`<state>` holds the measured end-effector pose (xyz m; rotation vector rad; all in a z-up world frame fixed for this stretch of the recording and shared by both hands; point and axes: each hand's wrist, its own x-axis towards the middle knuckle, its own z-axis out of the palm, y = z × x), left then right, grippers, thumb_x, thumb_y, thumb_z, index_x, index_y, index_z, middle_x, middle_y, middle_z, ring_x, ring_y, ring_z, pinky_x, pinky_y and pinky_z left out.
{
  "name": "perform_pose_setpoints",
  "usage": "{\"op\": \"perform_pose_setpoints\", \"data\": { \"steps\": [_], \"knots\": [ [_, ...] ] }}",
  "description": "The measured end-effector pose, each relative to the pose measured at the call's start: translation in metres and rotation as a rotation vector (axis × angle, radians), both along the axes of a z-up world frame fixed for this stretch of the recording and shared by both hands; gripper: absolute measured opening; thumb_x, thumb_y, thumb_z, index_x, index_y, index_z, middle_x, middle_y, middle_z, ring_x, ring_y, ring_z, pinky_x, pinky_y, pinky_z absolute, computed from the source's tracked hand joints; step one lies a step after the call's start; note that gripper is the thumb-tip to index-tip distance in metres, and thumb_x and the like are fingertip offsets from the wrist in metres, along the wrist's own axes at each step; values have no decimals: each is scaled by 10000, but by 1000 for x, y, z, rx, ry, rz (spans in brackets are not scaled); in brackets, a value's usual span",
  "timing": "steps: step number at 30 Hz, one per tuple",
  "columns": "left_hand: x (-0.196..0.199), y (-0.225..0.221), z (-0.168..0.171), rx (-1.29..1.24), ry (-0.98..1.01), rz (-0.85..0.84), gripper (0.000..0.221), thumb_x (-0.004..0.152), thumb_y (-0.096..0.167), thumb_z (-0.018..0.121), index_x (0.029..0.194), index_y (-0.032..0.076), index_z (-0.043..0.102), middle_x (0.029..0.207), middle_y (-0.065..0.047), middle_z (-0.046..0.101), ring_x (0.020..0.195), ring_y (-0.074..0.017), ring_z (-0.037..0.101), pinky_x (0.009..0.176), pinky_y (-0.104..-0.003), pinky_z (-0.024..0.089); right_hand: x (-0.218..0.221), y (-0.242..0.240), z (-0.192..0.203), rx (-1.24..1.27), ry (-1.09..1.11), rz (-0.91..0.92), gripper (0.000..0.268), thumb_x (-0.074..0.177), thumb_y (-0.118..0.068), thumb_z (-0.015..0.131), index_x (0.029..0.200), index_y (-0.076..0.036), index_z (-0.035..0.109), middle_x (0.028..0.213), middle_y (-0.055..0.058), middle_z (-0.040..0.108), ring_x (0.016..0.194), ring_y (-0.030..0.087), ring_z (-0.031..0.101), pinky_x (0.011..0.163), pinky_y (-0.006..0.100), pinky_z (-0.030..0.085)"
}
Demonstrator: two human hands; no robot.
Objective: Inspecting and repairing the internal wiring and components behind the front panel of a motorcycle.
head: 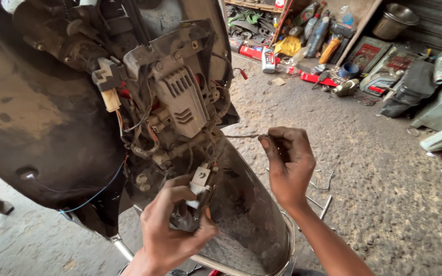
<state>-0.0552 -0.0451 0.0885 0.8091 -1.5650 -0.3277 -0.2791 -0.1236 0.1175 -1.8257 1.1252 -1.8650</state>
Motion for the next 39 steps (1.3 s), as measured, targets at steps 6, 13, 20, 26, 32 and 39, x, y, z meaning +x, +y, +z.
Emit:
{"op": "perform_pose_setpoints", "data": {
  "steps": [6,13,20,26,32,39],
  "knots": [
    [-6,6,8,-35,-286,155,311,787,104,756,1015,-15,580,1139,-258,671,887,-323,748,672,-394,638,-1,-6,5,80,-126,23,214,951,-63,769,1115,-32,636,1024,81,727,921,106,712,795,249,599],
    [-10,-1,-3,-40,-433,142,419,775,174,825,1047,-11,567,1208,-307,594,952,-425,699,684,-449,610,-5,-14,3,204,-531,346,307,889,24,771,1159,-18,633,1153,134,715,1051,175,710,968,305,600],
    [-8,0,0,2,-418,125,456,753,176,844,1084,4,582,1222,-284,590,913,-418,703,646,-445,599,-6,-11,4,379,-817,531,382,852,74,735,1194,-36,607,1215,161,704,1111,231,702,999,330,581],
    [-4,-1,-1,59,-377,90,438,746,172,838,1061,11,582,1187,-238,587,874,-392,706,621,-435,596,-5,-10,2,363,-827,601,381,872,83,723,1204,-68,613,1252,143,700,1138,238,695,1008,341,566],
    [2,0,0,83,-369,63,426,759,158,836,1072,12,585,1152,-218,577,835,-375,696,599,-420,585,-3,-10,3,346,-787,651,373,885,61,721,1206,-103,625,1190,104,719,1099,223,699,952,333,572],
    [3,8,26,176,4,-44,412,760,211,866,1008,37,586,1107,-120,663,725,-179,716,545,-335,615,-52,-34,-45,377,-26,658,105,1043,-63,751,1003,33,739,908,109,752,863,204,694,854,371,606]
  ]
}}
